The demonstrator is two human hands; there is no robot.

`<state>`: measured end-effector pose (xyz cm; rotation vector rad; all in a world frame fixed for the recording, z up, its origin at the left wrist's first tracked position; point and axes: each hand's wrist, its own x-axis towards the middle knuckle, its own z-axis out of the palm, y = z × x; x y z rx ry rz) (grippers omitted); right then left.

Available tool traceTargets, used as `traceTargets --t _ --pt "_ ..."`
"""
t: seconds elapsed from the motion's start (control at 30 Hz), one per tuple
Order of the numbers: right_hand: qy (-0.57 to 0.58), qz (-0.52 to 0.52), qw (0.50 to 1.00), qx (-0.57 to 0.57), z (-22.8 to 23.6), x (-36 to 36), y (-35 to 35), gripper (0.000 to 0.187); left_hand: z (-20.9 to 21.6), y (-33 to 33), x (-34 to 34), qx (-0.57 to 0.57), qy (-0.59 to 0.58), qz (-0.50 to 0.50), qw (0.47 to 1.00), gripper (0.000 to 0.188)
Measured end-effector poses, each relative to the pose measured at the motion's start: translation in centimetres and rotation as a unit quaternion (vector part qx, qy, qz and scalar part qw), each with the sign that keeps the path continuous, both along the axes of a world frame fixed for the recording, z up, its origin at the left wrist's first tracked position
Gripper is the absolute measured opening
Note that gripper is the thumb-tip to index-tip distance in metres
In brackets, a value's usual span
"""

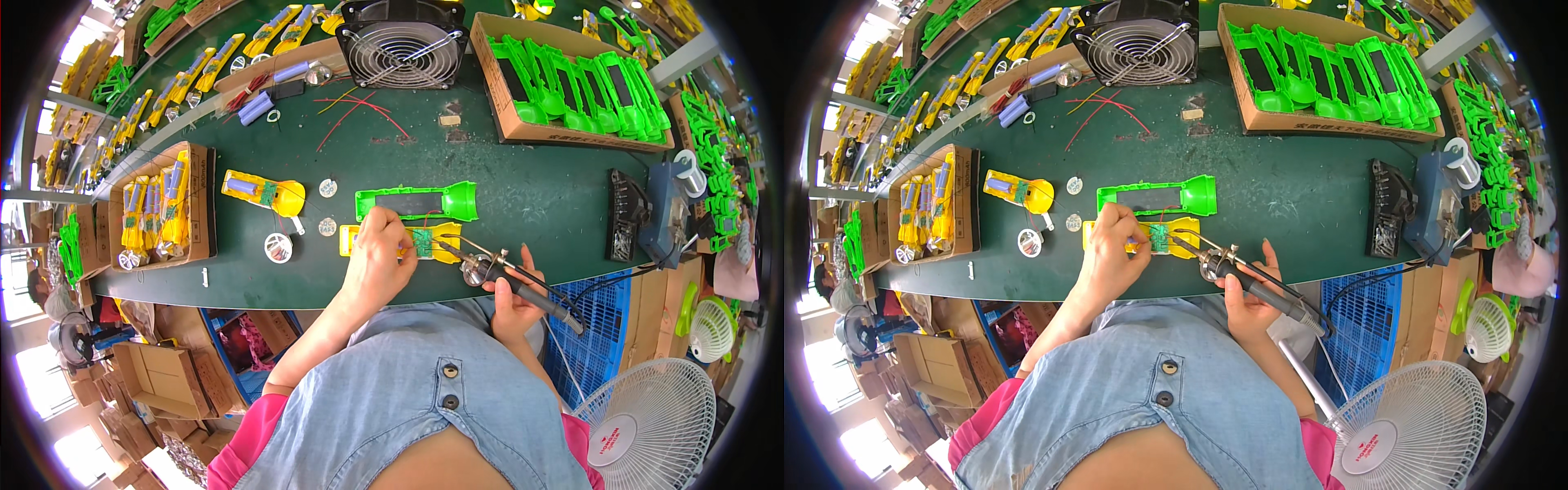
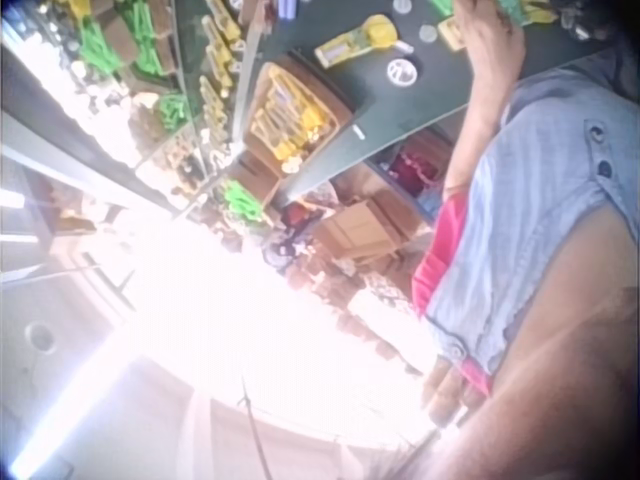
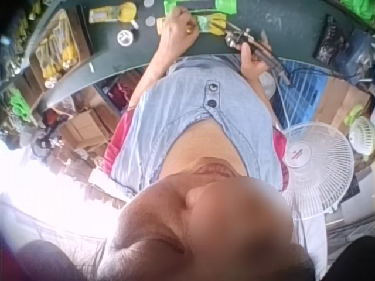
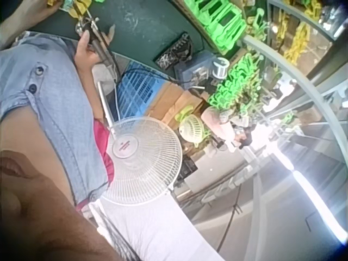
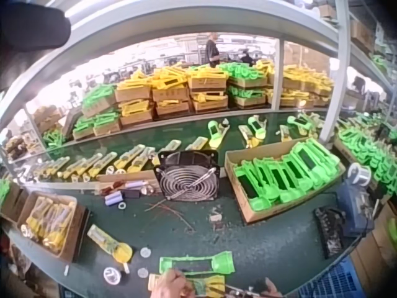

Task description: The person solders wires and circuit components inside flashlight casings using a soldering iron, assembles the flashlight bodies by hand, and places the assembled flashlights onto the conveyor belt.

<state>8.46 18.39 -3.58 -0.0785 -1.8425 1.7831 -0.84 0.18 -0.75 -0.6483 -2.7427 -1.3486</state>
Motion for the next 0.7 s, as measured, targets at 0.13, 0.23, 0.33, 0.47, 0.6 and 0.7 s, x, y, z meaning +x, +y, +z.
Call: traceTargets --t 0.13,0.23,0.33,0.47,0.6,0.7 --pt "-0.002 -0.013 1.0 -0.008 0.1 -0.1 -0.2 0.022 0.0 -0.2 -0.2 0.009 -0.016 -0.012 1.0 0.016" --pt "0.001 0.0 1.0 0.005 0.2 -0.1 0.0 0.021 0.7 -0.2 0.2 0.035 -0.063 0.006 0.997 0.016" --pt "0.001 0.001 1.0 0.001 0.3 0.0 0.1 0.022 0.5 -1.6 2.7 0.121 0.002 -0.052 0.991 0.014" --pt "-0.009 0.007 1.0 0.014 0.6 0.1 0.3 0.022 1.0 -4.3 5.7 0.414 -0.492 0.167 0.748 0.034" --pt "-0.004 0.011 0.999 0.033 0.7 -0.3 0.2 0.022 -0.6 -7.6 6.1 0.354 -0.311 0.258 0.844 0.03" --pt "-0.002 0.01 0.999 0.043 0.8 -0.5 0.1 0.021 0.1 -7.0 4.5 0.042 0.007 0.215 0.976 0.028"
